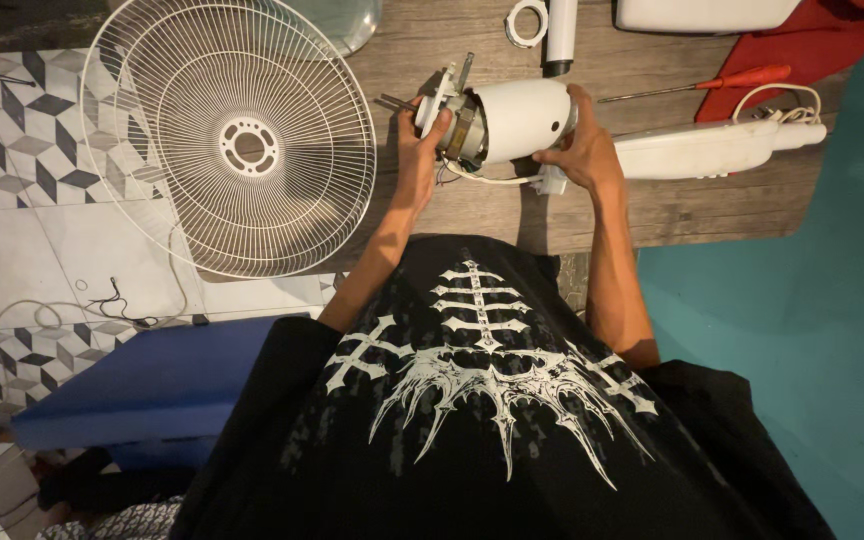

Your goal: The person assembles an electric fan by screwing the neck housing, attaching the motor to the housing, and mounting the front grille. The person uses a screwdriver to secure the neck and handles the motor, housing, and grille by hand.

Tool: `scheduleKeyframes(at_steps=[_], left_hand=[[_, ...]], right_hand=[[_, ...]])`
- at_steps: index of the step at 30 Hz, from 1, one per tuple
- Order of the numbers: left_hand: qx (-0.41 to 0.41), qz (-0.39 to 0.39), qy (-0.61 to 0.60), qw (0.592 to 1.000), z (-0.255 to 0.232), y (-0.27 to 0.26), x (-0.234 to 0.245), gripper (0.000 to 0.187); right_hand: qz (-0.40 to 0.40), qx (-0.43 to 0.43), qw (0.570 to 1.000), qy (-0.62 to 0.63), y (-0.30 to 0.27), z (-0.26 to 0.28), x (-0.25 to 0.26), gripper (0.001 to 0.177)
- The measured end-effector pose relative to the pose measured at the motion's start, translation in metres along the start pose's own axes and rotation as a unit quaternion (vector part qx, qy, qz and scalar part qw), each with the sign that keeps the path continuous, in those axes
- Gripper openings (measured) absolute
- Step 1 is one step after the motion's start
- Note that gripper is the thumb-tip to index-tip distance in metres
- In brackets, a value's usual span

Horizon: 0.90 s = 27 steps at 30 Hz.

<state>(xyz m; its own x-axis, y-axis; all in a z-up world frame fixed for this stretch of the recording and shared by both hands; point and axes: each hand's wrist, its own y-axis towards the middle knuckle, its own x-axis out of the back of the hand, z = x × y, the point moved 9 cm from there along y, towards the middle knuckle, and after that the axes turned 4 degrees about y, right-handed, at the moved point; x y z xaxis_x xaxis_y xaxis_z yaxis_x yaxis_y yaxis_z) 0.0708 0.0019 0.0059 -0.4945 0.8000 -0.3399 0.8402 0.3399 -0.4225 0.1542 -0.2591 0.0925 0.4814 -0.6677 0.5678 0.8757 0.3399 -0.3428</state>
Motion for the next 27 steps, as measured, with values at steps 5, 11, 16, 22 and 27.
scheduleKeyframes(at_steps=[5,11,16,22,27], left_hand=[[0.019,0.01,0.02,1.0,0.0,0.001,-0.001,0.072],[0.005,0.004,-0.01,1.0,-0.001,0.003,0.001,0.075],[0.016,-0.011,0.0,1.0,0.004,0.004,0.004,0.074],[0.05,-0.009,-0.053,0.997,0.006,0.005,0.003,0.081],[0.132,-0.032,0.015,0.991,0.015,0.002,0.011,0.089]], right_hand=[[-0.006,-0.012,0.995,-0.103,0.007,0.011,0.001,0.127],[0.019,0.0,0.996,0.084,0.018,-0.013,-0.01,0.08],[-0.056,-0.133,0.96,0.24,0.015,-0.041,-0.007,0.098],[0.014,-0.138,0.949,0.283,0.0,-0.012,-0.012,0.096],[0.005,-0.041,0.984,0.171,-0.016,0.02,0.005,0.106]])
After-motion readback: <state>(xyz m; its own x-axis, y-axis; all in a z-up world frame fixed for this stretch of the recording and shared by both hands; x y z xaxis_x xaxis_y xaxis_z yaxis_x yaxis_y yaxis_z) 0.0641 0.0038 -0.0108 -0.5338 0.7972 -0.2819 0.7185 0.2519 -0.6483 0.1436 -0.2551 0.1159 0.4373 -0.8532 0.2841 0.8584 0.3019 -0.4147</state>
